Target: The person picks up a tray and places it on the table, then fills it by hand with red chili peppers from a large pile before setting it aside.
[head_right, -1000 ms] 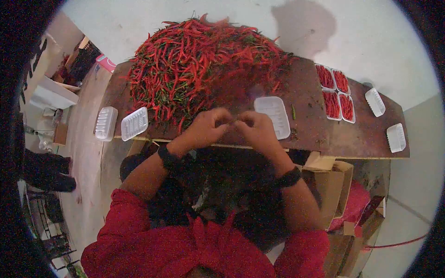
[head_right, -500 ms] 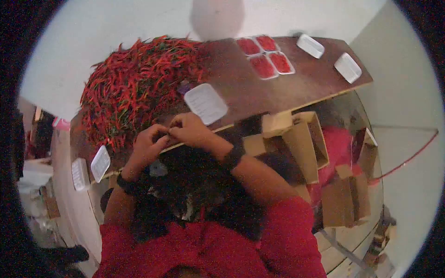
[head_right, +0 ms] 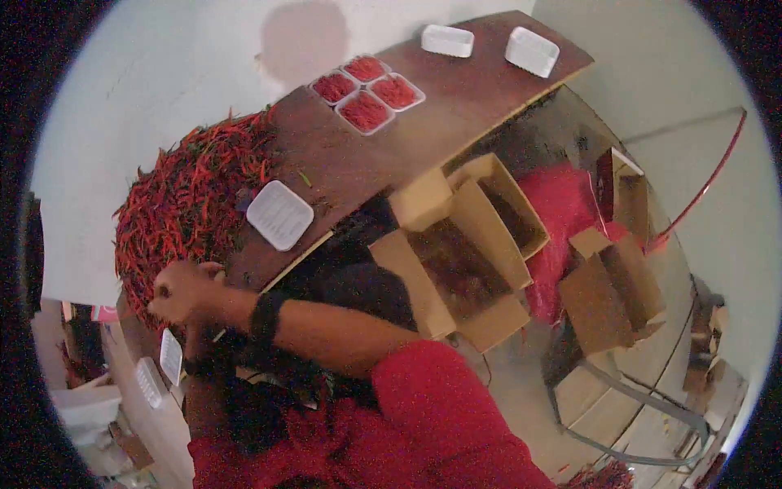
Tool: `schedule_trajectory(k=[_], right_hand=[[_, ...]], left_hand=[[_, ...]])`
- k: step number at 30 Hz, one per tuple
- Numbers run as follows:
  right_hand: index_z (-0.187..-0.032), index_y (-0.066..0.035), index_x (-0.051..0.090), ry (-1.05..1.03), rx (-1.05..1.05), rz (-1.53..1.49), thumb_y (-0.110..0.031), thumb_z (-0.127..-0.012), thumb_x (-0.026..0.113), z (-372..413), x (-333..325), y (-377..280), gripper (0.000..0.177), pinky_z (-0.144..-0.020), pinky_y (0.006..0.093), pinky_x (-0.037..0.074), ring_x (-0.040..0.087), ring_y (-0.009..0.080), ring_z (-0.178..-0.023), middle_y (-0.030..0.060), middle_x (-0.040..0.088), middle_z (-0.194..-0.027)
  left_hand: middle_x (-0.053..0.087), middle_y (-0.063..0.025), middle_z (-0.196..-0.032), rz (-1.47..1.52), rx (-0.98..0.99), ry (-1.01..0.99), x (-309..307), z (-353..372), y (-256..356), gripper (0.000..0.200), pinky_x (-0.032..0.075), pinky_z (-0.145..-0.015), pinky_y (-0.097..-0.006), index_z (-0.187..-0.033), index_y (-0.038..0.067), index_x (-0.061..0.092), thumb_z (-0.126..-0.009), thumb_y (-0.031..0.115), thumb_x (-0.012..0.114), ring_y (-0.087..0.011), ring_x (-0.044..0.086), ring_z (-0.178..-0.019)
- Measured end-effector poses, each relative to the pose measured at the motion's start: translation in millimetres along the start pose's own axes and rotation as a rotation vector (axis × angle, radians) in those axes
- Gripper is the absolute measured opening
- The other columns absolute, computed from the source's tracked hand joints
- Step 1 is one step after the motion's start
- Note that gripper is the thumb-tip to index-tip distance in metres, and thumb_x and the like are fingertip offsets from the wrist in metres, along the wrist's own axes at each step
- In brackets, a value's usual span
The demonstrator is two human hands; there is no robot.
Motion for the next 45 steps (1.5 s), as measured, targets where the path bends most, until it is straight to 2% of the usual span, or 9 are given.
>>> schedule_trajectory(k=[8, 15, 22, 23, 27, 31, 33, 35, 45], right_hand=[[-0.069, 0.001, 0.062, -0.112, -0.094, -0.185, -0.025, -0.071, 0.062, 4, 25, -24, 0.026, -0.063, 0.0419, 0.046, 0.061, 0.0338, -0.068, 0.0179, 0.061, -0.068], [-0.074, 0.000, 0.063, -0.046, -0.069, -0.186, -0.026, -0.071, 0.063, 9, 13, -10, 0.026, -0.064, 0.0415, 0.047, 0.061, 0.0342, -0.070, 0.0183, 0.061, -0.071], [-0.077, 0.000, 0.062, 0.096, -0.175, 0.007, -0.028, -0.072, 0.062, 10, -33, -8, 0.029, -0.064, 0.0392, 0.047, 0.061, 0.0318, -0.069, 0.0184, 0.061, -0.072], [-0.078, 0.001, 0.062, 0.197, -0.237, 0.093, -0.027, -0.073, 0.061, 12, -41, -9, 0.029, -0.064, 0.0387, 0.047, 0.061, 0.0305, -0.069, 0.0185, 0.060, -0.073], [-0.081, 0.001, 0.065, 0.071, 0.034, 0.079, -0.028, -0.077, 0.061, 0, -75, 16, 0.030, -0.063, 0.0356, 0.047, 0.063, 0.0246, -0.071, 0.0178, 0.064, -0.076], [-0.081, 0.001, 0.064, 0.001, 0.236, 0.124, -0.029, -0.079, 0.060, -2, -88, 52, 0.031, -0.065, 0.0362, 0.047, 0.063, 0.0263, -0.071, 0.0176, 0.064, -0.077], [-0.081, 0.001, 0.064, 0.006, 0.249, 0.129, -0.030, -0.079, 0.060, -1, -82, 70, 0.032, -0.065, 0.0366, 0.047, 0.063, 0.0281, -0.071, 0.0179, 0.064, -0.077], [-0.082, 0.002, 0.062, -0.091, 0.209, 0.279, -0.022, -0.082, 0.059, 1, -73, 77, 0.024, -0.058, 0.0250, 0.043, 0.053, 0.0080, -0.062, 0.0039, 0.059, -0.068], [-0.085, 0.003, 0.062, -0.294, 0.263, 0.487, -0.022, -0.079, 0.059, 3, -23, 106, 0.026, -0.066, 0.0346, 0.047, 0.061, 0.0220, -0.071, 0.0141, 0.064, -0.075]], left_hand=[[0.062, -0.0082, -0.092, 0.063, -0.219, -0.335, 62, -29, 45, 0.019, 0.049, -0.059, -0.0218, -0.100, 0.000, 0.056, -0.083, 0.006, 0.060, -0.0114, 0.059, -0.081], [0.050, -0.0129, -0.127, 0.667, 0.150, -0.967, 144, -55, 115, 0.043, 0.040, -0.095, -0.0313, -0.128, -0.002, 0.042, -0.087, 0.006, 0.051, -0.0200, 0.054, -0.109], [0.061, -0.0094, -0.109, 0.316, -0.041, -0.467, 48, -79, 33, 0.036, 0.046, -0.086, -0.0291, -0.120, -0.002, 0.050, -0.087, 0.011, 0.055, -0.0166, 0.058, -0.099], [0.063, -0.0072, -0.100, 0.382, -0.013, -0.140, 31, -59, 19, 0.030, 0.047, -0.080, -0.0279, -0.113, -0.001, 0.055, -0.087, 0.014, 0.056, -0.0148, 0.060, -0.089], [0.064, -0.0068, -0.086, 0.097, -0.181, 0.016, -53, -39, -16, 0.024, 0.048, -0.071, -0.0282, -0.101, -0.004, 0.059, -0.085, 0.013, 0.055, -0.0119, 0.059, -0.079], [0.065, -0.0073, -0.083, 0.104, -0.287, 0.121, -76, -12, -61, 0.025, 0.048, -0.069, -0.0302, -0.100, -0.001, 0.060, -0.083, 0.017, 0.056, -0.0169, 0.061, -0.078], [0.064, -0.0134, -0.096, -0.284, -0.168, 0.025, -68, -10, -62, 0.029, 0.049, -0.075, -0.0316, -0.103, 0.002, 0.060, -0.079, 0.019, 0.062, -0.0236, 0.063, -0.087], [0.063, -0.0145, -0.097, -0.309, -0.082, 0.034, -51, -6, -65, 0.029, 0.049, -0.075, -0.0344, -0.103, 0.004, 0.060, -0.079, 0.020, 0.062, -0.0269, 0.062, -0.089], [0.062, -0.0130, -0.092, -0.387, 0.011, 0.021, -26, 8, -66, 0.024, 0.049, -0.073, -0.0404, -0.101, 0.005, 0.059, -0.079, 0.015, 0.060, -0.0324, 0.060, -0.088]])
Point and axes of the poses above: each hand's wrist, its own z-axis away from the middle knuckle, its own x-axis out of the palm, y = z × x, the point moved 3 cm from there along -z, towards the middle knuckle
